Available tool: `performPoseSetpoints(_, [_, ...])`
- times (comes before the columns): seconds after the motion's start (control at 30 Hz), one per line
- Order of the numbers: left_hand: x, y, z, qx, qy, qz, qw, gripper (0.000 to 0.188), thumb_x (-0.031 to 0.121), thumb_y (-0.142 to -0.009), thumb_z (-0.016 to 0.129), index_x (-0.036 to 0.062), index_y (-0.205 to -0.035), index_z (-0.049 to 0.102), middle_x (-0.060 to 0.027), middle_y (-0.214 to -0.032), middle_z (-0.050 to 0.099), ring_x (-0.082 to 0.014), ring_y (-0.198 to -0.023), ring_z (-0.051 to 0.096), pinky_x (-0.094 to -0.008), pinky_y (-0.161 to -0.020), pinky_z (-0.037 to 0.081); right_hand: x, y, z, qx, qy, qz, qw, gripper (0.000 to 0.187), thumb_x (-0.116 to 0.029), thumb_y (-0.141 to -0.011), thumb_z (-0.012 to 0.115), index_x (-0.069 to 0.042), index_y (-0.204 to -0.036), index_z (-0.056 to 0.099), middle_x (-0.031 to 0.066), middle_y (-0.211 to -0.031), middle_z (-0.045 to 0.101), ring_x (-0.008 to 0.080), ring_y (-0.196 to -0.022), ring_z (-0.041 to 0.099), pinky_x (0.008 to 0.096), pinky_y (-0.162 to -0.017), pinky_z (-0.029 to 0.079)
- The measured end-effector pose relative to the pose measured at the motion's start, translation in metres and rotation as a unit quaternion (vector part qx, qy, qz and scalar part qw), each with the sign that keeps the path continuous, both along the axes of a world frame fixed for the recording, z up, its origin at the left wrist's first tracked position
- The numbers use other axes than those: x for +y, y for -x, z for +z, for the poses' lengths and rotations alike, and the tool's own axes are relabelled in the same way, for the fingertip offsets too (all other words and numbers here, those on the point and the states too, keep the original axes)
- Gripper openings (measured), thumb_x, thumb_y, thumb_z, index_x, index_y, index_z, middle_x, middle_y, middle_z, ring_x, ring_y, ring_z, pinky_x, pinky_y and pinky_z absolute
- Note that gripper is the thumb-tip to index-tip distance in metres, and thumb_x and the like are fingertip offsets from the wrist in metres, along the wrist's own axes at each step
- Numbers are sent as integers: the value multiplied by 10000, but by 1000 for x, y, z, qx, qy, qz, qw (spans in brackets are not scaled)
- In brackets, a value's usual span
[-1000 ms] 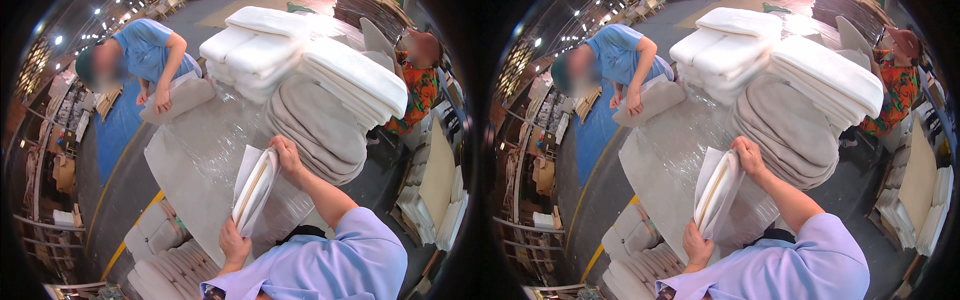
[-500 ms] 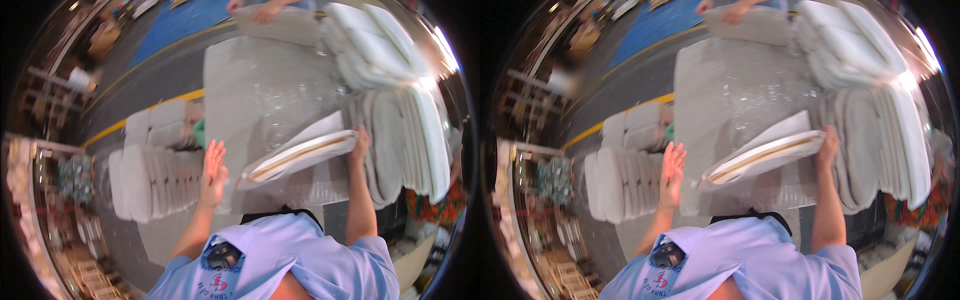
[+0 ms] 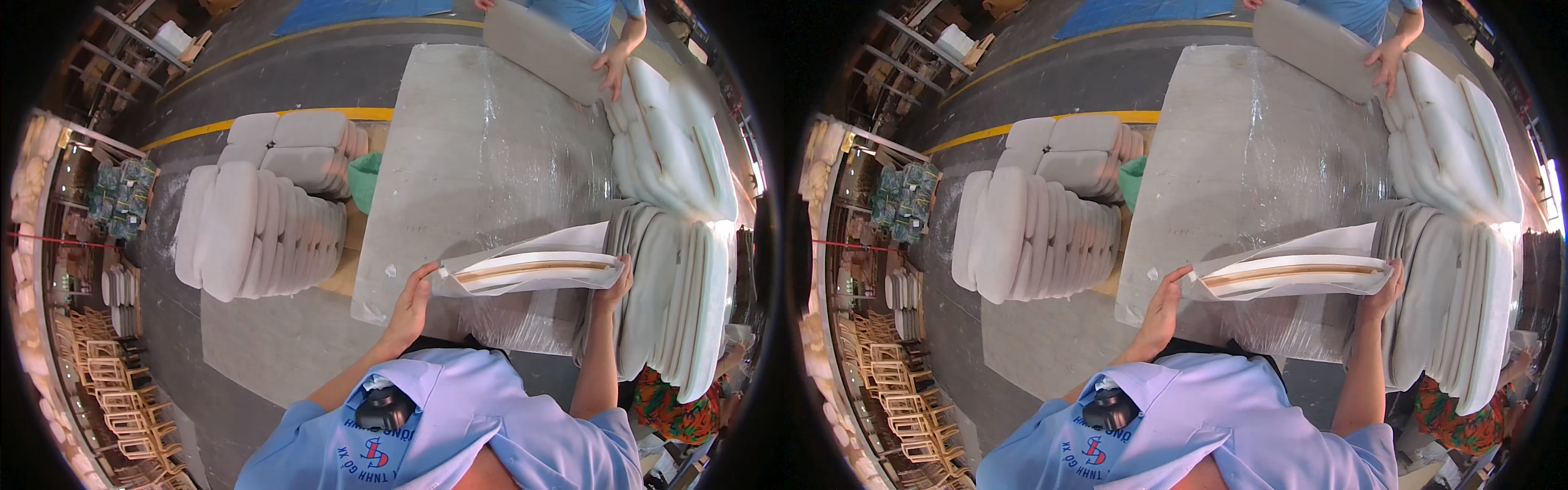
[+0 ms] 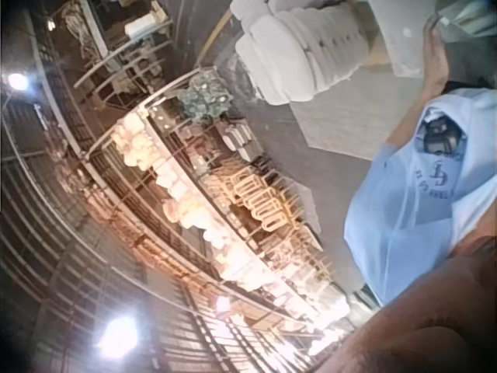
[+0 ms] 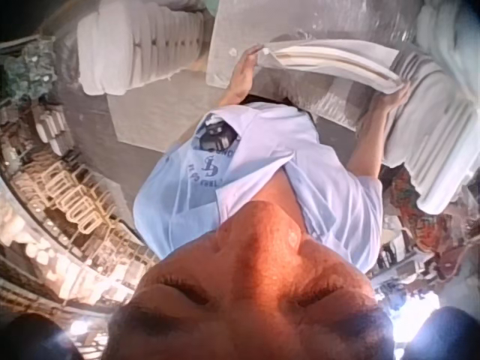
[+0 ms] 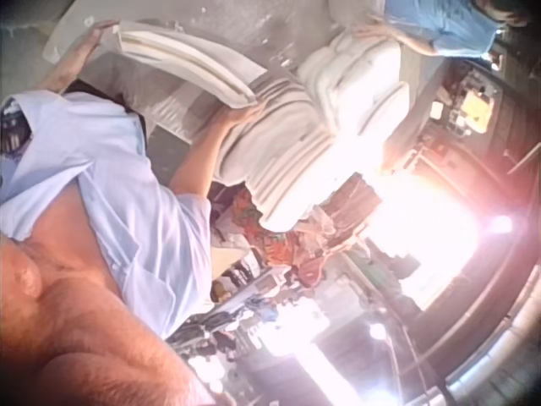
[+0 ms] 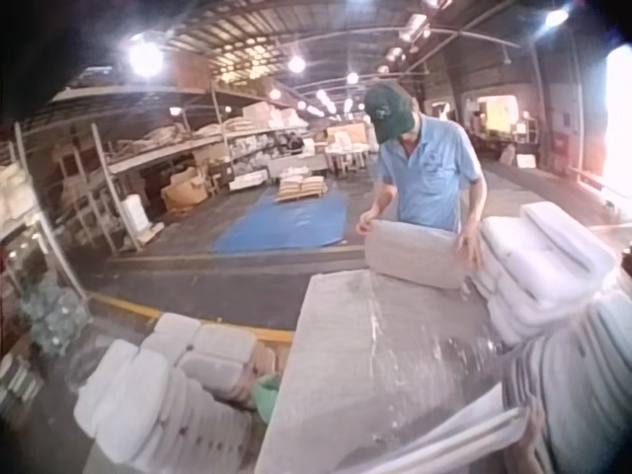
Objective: The person wraps rectangular foam cushions in fabric covers at a work table. They pull the fabric over the foam, smooth the edges, and stack the finished items. Another worker across the table performs similar wrapping tasks.
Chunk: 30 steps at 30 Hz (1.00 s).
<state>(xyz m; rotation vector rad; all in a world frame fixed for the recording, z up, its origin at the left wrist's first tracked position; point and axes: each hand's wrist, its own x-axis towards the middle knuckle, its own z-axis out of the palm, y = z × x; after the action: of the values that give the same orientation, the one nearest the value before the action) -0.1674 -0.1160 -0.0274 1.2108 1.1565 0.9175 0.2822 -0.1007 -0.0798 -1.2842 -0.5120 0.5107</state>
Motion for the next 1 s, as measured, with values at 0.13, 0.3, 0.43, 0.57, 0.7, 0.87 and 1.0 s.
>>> performPoseSetpoints(0.13, [6,0,-5,15,-16,15,1000,577,475,-1169,335,33,-1477,543,-123,-1467,566,-232,-1410,471,-350,-1209,311,-3,3,3,-43,9,47,998,296,-249,-1107,532,-97,-854,542,-29,-814,491,83,-753,478,281,-695,412])
performPoseSetpoints(0.3, [24,-14,-34,-129,4,99,987,606,515,-1165,300,32,-1384,595,-94,-1343,617,-195,-1273,530,-342,-1139,359,-12,9,10,15,27,-38,999,258,-246,-1077,553,-88,-874,563,-21,-816,481,93,-773,484,305,-726,432])
performPoseSetpoints(0.43, [86,-17,-32,-86,14,259,962,586,525,-1156,323,47,-1147,662,-82,-1165,646,-173,-1135,554,-343,-1056,397,-33,59,28,144,19,-34,989,209,-210,-1011,596,-96,-842,548,-23,-825,476,109,-793,490,316,-764,450])
performPoseSetpoints(0.57, [190,-16,-3,-252,-13,321,913,655,575,-1141,314,60,-943,668,-85,-956,661,-184,-931,603,-347,-895,484,-87,128,36,246,12,2,969,185,-183,-978,602,-99,-817,563,-9,-830,503,115,-846,519,309,-827,440])
performPoseSetpoints(0.7, [269,-33,32,-323,19,210,923,704,608,-1134,296,68,-863,658,-63,-808,655,-186,-763,618,-342,-757,525,-132,205,56,393,48,193,898,164,-176,-991,593,-80,-870,647,53,-929,672,209,-954,627,362,-969,475])
performPoseSetpoints(0.87, [292,-78,16,-222,37,69,972,777,623,-1134,235,63,-887,713,-68,-803,699,-179,-776,630,-340,-772,522,-114,204,26,419,135,482,758,317,-302,-1053,604,-24,-968,729,132,-984,750,269,-1026,712,425,-980,537])
performPoseSetpoints(1.0, [288,-102,5,-220,55,-31,973,759,606,-1139,246,62,-897,716,-76,-869,713,-175,-820,629,-338,-804,517,-62,139,15,328,165,484,794,334,-285,-1062,597,-8,-921,717,120,-865,735,255,-778,712,407,-761,584])
